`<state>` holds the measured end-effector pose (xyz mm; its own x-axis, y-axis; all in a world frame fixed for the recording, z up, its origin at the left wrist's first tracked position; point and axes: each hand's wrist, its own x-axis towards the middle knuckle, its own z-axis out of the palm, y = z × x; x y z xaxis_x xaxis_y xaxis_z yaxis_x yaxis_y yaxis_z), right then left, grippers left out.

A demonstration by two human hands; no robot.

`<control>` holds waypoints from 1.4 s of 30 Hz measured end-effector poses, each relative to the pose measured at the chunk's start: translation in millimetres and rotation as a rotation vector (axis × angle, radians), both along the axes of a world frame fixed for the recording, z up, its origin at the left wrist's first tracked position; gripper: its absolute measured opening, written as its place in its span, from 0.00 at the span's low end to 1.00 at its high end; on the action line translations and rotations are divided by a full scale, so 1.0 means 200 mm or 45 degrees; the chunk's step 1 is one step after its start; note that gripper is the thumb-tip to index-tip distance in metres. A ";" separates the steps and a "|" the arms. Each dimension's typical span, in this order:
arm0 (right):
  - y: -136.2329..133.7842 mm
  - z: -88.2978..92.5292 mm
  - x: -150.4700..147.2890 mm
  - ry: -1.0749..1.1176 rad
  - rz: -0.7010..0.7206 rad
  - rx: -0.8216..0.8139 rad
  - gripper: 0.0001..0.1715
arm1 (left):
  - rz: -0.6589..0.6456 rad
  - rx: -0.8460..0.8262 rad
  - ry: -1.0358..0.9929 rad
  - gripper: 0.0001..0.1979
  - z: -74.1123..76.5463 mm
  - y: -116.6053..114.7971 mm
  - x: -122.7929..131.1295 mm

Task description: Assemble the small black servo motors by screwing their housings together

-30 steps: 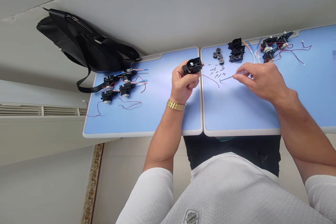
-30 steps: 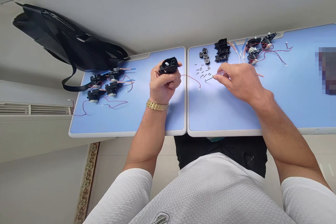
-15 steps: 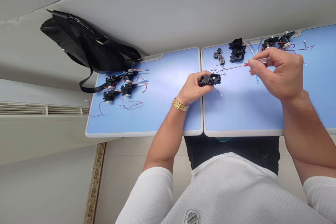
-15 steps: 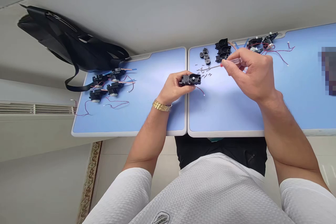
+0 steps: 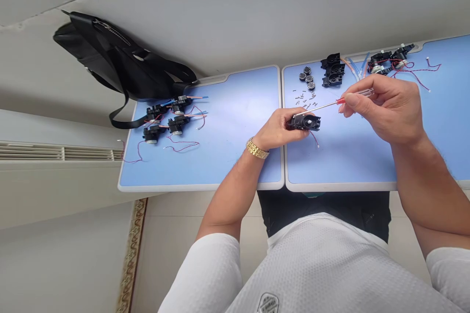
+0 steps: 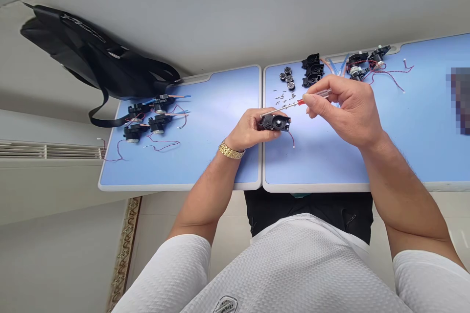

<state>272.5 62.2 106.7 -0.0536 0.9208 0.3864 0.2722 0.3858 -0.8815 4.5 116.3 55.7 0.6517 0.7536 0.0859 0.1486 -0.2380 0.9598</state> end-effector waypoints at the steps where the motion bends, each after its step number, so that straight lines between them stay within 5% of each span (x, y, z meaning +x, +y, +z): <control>1: 0.00 0.00 0.00 -0.014 -0.004 -0.005 0.11 | -0.003 0.002 -0.010 0.13 0.00 0.00 0.00; 42: -0.02 0.01 0.02 -0.319 -0.072 0.072 0.15 | -0.041 -0.019 0.045 0.20 0.01 0.00 -0.01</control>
<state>275.7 59.0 107.9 -0.1036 0.9023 0.4186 0.5018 0.4108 -0.7612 3.1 115.9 58.1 0.6778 0.7335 0.0511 0.1751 -0.2286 0.9576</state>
